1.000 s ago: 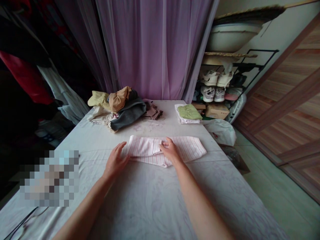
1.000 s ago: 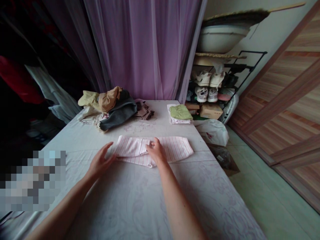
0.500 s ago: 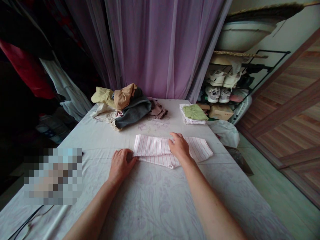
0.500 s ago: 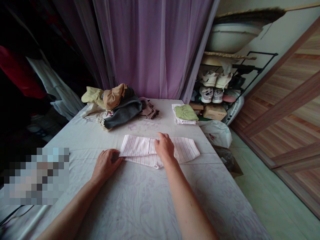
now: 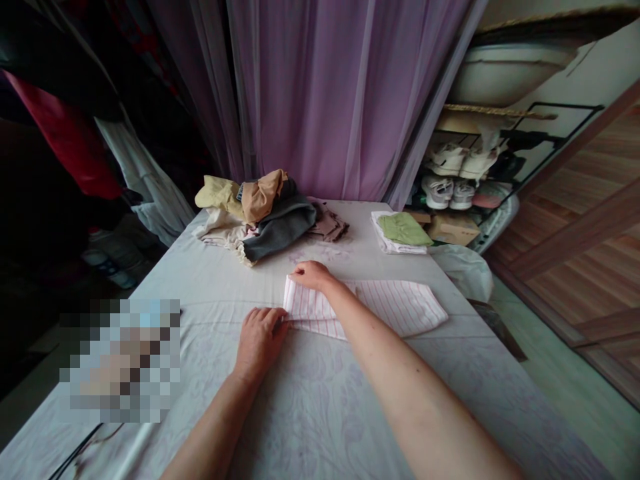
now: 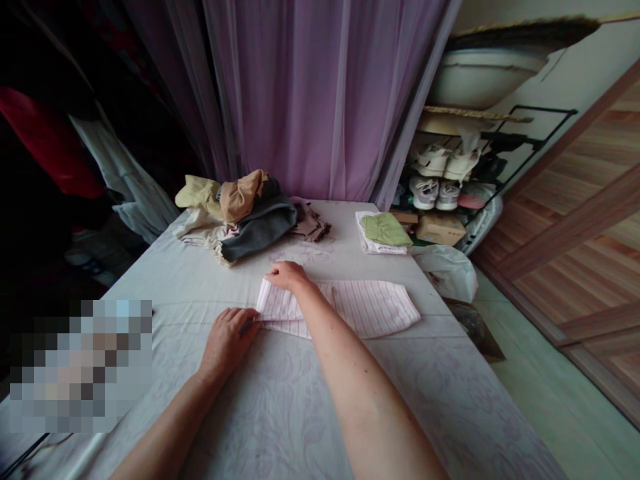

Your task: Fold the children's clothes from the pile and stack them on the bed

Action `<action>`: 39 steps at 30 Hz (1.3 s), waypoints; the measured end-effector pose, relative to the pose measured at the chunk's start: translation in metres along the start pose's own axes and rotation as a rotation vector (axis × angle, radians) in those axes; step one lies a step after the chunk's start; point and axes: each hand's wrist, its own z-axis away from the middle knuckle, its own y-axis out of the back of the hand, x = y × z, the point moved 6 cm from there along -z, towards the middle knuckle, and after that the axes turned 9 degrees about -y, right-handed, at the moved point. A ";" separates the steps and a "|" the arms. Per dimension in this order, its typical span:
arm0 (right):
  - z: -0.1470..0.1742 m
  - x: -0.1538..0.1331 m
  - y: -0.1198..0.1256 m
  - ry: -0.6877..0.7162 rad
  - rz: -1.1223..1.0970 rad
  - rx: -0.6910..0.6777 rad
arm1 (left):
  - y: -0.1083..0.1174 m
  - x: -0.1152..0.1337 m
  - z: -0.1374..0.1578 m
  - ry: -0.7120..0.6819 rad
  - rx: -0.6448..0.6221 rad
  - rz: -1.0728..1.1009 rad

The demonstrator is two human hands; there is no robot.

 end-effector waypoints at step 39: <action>0.088 0.002 -0.023 0.380 0.112 0.302 | 0.004 0.011 -0.001 -0.109 -0.031 0.045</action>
